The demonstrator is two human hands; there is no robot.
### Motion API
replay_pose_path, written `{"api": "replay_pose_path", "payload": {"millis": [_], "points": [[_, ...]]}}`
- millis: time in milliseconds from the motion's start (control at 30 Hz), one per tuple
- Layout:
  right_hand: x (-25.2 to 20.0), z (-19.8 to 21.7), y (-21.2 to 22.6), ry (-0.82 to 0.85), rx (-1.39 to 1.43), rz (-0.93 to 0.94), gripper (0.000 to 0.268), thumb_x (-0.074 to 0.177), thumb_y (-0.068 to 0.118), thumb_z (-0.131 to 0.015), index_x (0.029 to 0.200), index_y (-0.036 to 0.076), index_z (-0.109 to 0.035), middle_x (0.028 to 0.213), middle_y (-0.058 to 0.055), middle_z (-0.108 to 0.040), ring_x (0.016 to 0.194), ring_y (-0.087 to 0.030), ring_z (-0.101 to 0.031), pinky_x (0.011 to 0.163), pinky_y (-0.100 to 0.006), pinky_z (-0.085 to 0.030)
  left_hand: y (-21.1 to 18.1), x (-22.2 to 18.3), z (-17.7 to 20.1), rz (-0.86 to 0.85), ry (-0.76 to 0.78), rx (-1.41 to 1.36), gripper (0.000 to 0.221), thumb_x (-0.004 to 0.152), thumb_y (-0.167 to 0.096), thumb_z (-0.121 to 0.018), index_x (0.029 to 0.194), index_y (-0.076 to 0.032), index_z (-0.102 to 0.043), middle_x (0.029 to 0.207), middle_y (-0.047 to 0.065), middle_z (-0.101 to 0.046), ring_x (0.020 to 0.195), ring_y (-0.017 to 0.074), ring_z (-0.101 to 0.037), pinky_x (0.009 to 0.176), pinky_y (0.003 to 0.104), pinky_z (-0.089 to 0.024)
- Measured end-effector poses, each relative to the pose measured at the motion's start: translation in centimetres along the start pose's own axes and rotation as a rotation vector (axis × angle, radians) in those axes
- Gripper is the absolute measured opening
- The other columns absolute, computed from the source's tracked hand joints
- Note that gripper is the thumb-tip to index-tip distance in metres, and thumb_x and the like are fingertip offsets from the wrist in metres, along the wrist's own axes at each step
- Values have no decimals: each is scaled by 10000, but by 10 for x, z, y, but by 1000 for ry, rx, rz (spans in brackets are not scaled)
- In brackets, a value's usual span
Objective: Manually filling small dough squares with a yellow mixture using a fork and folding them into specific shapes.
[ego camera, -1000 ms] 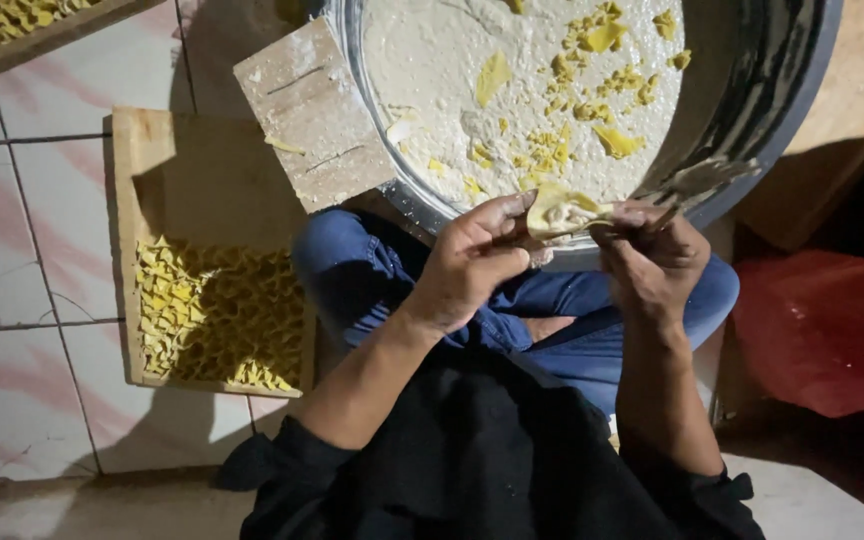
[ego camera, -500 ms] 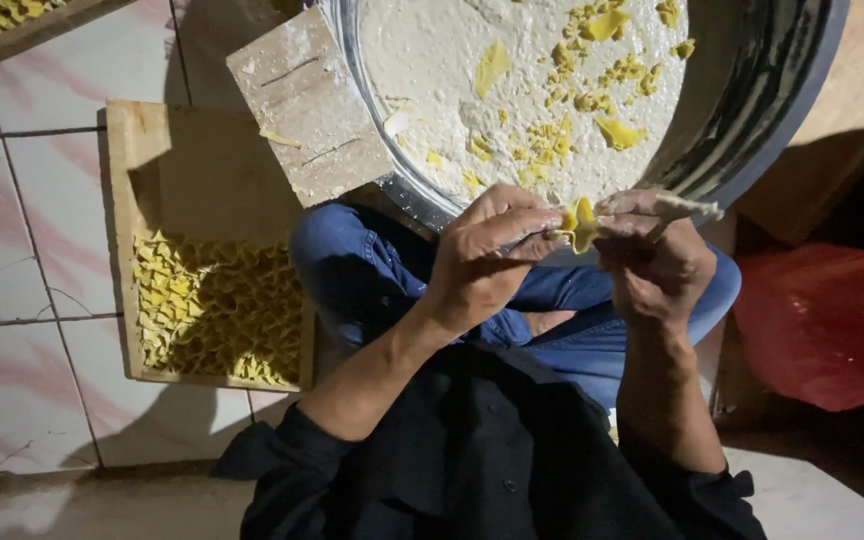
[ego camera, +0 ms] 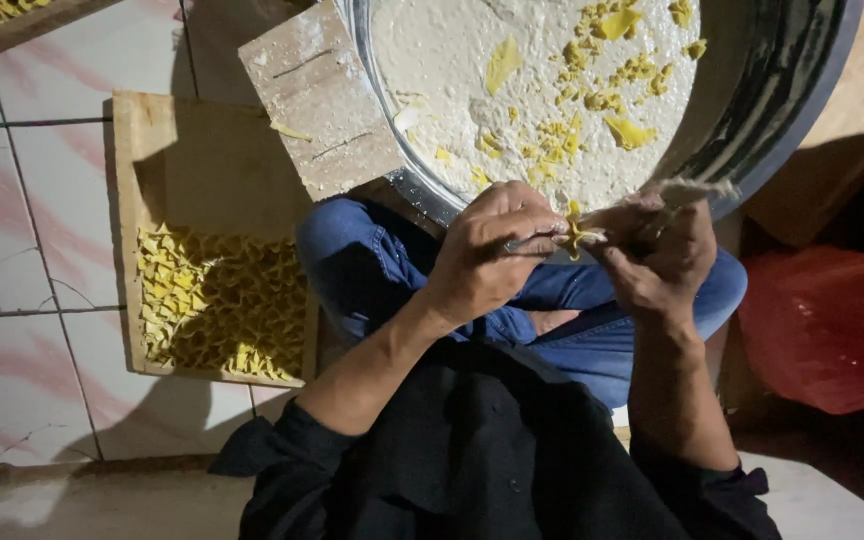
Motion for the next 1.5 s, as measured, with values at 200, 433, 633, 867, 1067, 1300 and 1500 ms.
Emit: {"api": "replay_pose_path", "payload": {"millis": [200,433,633,867,1067,1300,1500], "points": [[-5,-5,-15,45,40,-40,442,847,-59,-862,1095,-112,-500,871,-229,-690,692,-217,-695,616,-274,-493,-4,2,12,94,131,-100,46,924,-113,-724,954,-90,-751,907,94,-672,797,318,-662,738,389,-555],[2,-15,-23,86,159,-205,704,860,-115,-805,1399,159,-443,1033,-246,-702,671,-143,-613,518,-209,-402,22,-4,3,233,77,-237,85,924,45,-695,998,80,-719,914,129,-665,859,161,-662,911,258,-516],[7,-12,-18,51,255,-290,618,936,-25,-733,1460,43,-413,1195,-284,-672,647,-93,-582,502,-215,-418,48,-9,0,413,-20,-456,180,818,59,-756,963,-46,-740,841,67,-719,828,114,-703,797,293,-594],[-12,-24,-32,-51,348,-387,612,876,-83,-760,1429,-52,-499,1050,-250,-666,708,-175,-704,578,-250,-553,44,-12,-3,485,36,-406,140,848,-96,-802,973,-82,-743,868,53,-763,854,100,-734,772,300,-608],[-16,-25,-37,-13,223,-439,628,892,-73,-777,1447,-5,-492,1022,-236,-688,876,-259,-736,789,-345,-608,24,-7,15,177,-3,-125,376,822,-24,-813,1175,-110,-715,1008,105,-742,980,283,-757,845,385,-633],[-29,-28,-39,33,192,-431,635,898,80,-838,1422,81,-478,1135,-191,-672,952,-205,-681,885,-289,-567,25,-30,6,-333,207,165,348,1068,77,-482,1347,-110,-574,1327,132,-594,1191,345,-660,1039,454,-587],[-22,-46,-23,43,-6,-414,375,1141,-72,-588,1449,87,-446,1139,-276,-641,571,-155,-431,492,-248,-340,37,-43,87,-213,-35,281,395,980,165,-640,1257,-114,-601,1335,75,-504,979,180,-659,643,201,-653]]}}
Point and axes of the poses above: each hand's wrist, its own x-axis towards the middle knuckle, its own z-axis out of the back of the hand, y = z × x, the point moved 5 cm from there along x, towards the middle knuckle
